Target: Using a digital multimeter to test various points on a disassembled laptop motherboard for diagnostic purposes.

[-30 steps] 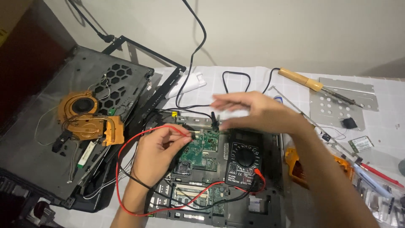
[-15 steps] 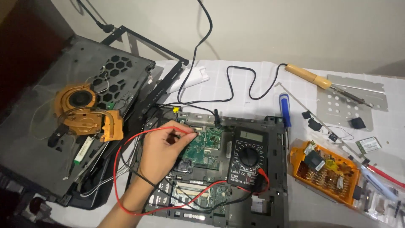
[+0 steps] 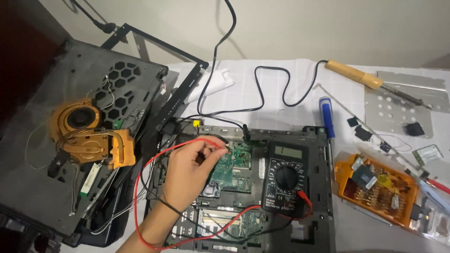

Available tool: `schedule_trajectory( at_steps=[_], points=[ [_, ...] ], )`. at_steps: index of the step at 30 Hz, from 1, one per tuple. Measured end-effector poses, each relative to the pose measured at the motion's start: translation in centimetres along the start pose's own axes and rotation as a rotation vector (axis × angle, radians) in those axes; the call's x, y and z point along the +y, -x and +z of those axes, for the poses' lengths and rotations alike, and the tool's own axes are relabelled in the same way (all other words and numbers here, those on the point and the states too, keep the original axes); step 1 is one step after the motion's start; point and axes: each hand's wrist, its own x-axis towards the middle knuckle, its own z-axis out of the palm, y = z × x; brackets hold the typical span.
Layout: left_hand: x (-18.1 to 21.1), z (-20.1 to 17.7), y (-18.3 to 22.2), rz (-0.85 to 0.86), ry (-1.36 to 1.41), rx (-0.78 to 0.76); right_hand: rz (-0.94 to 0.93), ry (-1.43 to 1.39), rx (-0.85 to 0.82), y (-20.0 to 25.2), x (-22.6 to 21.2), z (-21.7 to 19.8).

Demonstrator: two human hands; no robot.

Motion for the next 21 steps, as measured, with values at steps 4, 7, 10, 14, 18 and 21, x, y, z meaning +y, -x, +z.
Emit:
schedule_trajectory(
  at_steps=[4, 7, 10, 14, 18, 21],
  points=[
    [-0.2, 0.1, -0.4, 0.057, -0.038, -0.020, -0.043, -0.020, -0.056, 0.9, -0.7, 0.8],
    [1.0, -0.3, -0.9, 0.092, -0.106, -0.078, -0.082, -0.023, -0.108, 1.6, -1.2, 0.9],
    [0.8, -0.3, -1.6, 0.119, -0.142, -0.124, -0.121, -0.023, -0.176, 2.2, -1.4, 0.7],
    [-1.1, -0.1, -2.2, 0.100, -0.134, -0.210, -0.171, -0.045, -0.270, 2.8, -1.3, 0.6],
    [-0.5, -0.5, -1.8, 0.045, -0.144, -0.207, 0.477, 0.041, 0.665, 2.5, -0.2, -3.6],
    [0.1, -0.8, -1.6, 0.004, -0.172, -0.201, 0.234, -0.202, 1.050, 1.8, 3.6, -5.9]
  ],
)
